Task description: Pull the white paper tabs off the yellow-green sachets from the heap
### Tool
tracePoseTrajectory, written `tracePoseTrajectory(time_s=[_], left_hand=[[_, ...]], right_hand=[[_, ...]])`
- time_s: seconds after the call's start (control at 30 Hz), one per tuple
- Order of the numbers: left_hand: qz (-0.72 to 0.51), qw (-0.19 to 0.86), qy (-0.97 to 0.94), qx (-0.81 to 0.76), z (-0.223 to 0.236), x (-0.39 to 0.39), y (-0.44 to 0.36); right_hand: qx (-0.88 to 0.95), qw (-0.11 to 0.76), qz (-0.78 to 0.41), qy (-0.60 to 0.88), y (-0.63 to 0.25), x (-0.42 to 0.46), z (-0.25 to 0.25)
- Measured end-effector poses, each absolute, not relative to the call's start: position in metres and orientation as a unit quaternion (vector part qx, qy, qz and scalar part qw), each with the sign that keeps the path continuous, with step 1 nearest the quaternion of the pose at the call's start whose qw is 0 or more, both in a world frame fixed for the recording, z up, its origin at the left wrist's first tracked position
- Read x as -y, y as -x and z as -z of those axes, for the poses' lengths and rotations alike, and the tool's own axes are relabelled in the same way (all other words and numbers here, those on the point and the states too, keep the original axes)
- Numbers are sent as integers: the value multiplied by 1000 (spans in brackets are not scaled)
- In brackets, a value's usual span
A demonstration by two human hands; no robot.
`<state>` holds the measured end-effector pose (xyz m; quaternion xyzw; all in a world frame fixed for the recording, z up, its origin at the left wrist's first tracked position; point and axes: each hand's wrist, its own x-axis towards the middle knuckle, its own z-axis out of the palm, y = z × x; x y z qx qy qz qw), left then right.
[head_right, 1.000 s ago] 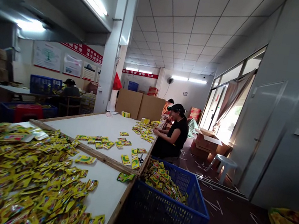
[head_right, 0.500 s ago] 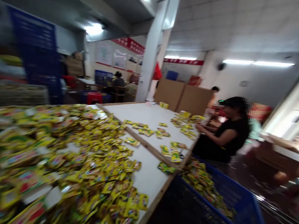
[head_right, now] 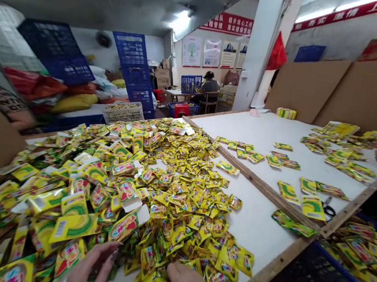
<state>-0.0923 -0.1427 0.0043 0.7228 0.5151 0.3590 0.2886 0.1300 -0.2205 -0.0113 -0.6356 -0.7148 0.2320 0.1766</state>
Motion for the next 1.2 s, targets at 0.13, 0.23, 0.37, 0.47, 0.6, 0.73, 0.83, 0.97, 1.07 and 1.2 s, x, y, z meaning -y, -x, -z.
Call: tracePoseTrajectory(time_s=[0.13, 0.23, 0.37, 0.47, 0.6, 0.73, 0.83, 0.97, 1.07, 1.2], left_hand=[[-277, 267, -773, -504, 1, 148, 75], [-308, 141, -797, -500, 2, 145, 66], [-237, 49, -800, -549, -14, 110, 68], [-135, 98, -819, -550, -28, 84, 76], [-117, 110, -825, -541, -32, 73, 85], [-198, 165, -801, -540, -28, 85, 95], [-340, 371, -684, -528, -28, 110, 101], [-380, 673, -440, -458, -26, 154, 105], [-311, 780, -361, -407, -21, 179, 104], [-297, 793, -365, -388, -17, 192, 96]], right_hand=[[592, 372, -332, 633, -139, 222, 8], [480, 486, -460, 567, -140, 219, 10], [375, 538, -580, 484, -133, 210, 12], [336, 553, -615, 451, -130, 201, 6], [300, 579, -640, 408, -128, 194, -4], [295, 579, -652, 391, -123, 194, -8], [303, 580, -642, 400, -121, 195, -8], [331, 580, -630, 398, -115, 190, -25], [387, 578, -616, 370, -101, 182, -52], [543, 499, -580, 347, -85, 173, -79]])
